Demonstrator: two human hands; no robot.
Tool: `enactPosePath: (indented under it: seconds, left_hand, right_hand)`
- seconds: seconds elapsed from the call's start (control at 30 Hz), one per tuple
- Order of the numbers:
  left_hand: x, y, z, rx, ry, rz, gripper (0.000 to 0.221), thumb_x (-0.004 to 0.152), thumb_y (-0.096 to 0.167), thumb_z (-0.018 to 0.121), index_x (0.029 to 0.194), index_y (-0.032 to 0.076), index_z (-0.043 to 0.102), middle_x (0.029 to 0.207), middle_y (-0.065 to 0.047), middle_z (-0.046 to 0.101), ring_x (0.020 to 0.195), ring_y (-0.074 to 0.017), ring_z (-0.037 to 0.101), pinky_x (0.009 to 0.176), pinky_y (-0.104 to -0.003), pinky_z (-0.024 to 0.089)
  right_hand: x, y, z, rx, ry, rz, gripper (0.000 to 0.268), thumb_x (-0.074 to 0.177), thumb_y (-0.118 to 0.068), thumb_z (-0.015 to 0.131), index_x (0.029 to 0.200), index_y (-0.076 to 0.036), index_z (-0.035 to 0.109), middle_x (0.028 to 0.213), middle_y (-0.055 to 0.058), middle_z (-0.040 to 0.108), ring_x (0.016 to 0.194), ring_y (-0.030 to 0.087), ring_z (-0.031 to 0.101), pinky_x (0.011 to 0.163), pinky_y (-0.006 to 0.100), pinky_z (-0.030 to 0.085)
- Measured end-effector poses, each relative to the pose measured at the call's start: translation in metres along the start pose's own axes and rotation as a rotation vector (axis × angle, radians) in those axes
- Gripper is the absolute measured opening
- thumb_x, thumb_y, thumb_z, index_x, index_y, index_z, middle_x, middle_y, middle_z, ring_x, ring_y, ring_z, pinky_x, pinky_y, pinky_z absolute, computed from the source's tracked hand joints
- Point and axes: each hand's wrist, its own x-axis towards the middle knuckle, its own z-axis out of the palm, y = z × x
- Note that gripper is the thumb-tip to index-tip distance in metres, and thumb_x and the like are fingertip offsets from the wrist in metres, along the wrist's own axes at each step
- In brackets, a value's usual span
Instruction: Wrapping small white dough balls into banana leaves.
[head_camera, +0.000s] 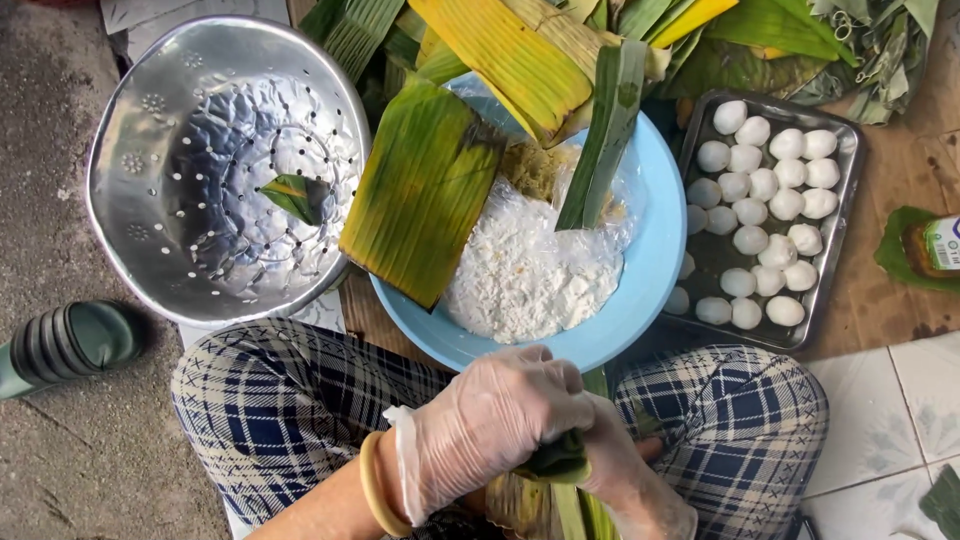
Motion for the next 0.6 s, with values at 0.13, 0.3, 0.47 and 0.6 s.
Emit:
enactPosePath:
  seconds: [0.13,0.3,0.47,0.6]
  left_hand:
    - [-0.007,-0.014,0.001,0.079,0.0,-0.276,0.023,0.079,0.004,0.072,0.1,0.01,0.065,0.086,-0.006,0.072,0.069,-0.0209,0.071,0.068,-0.032,0.062]
    - [0.003,-0.002,0.001,0.116,0.009,-0.099,0.027,0.064,0.004,0.086,0.088,0.012,0.075,0.08,0.0,0.071,0.076,-0.0147,0.069,0.077,-0.029,0.061]
    - [0.002,0.008,0.001,0.067,0.27,-0.061,0.041,0.082,0.005,0.076,0.12,0.007,0.062,0.121,-0.014,0.066,0.102,-0.0291,0.071,0.096,-0.041,0.056]
    - [-0.016,0.014,0.027,0.222,0.268,-0.161,0.044,0.095,0.054,0.048,0.108,0.019,0.072,0.137,-0.015,0.059,0.132,-0.0448,0.053,0.108,-0.066,0.037]
  right_hand:
    - [0.001,0.002,0.004,0.073,-0.025,-0.055,0.062,0.063,-0.016,0.091,0.12,-0.011,0.068,0.107,0.005,0.079,0.096,0.018,0.074,0.087,0.032,0.055]
    - [0.004,0.004,0.015,0.151,-0.041,-0.093,0.062,0.066,-0.018,0.088,0.123,-0.009,0.065,0.11,0.006,0.077,0.099,0.019,0.072,0.089,0.034,0.053]
    - [0.009,0.002,0.02,0.251,-0.052,-0.16,0.063,0.07,-0.022,0.084,0.127,-0.008,0.061,0.113,0.008,0.074,0.103,0.021,0.07,0.092,0.037,0.051]
    - [0.015,0.002,0.016,0.317,-0.041,-0.2,0.064,0.072,-0.024,0.082,0.129,-0.007,0.059,0.115,0.009,0.073,0.104,0.021,0.068,0.094,0.038,0.05]
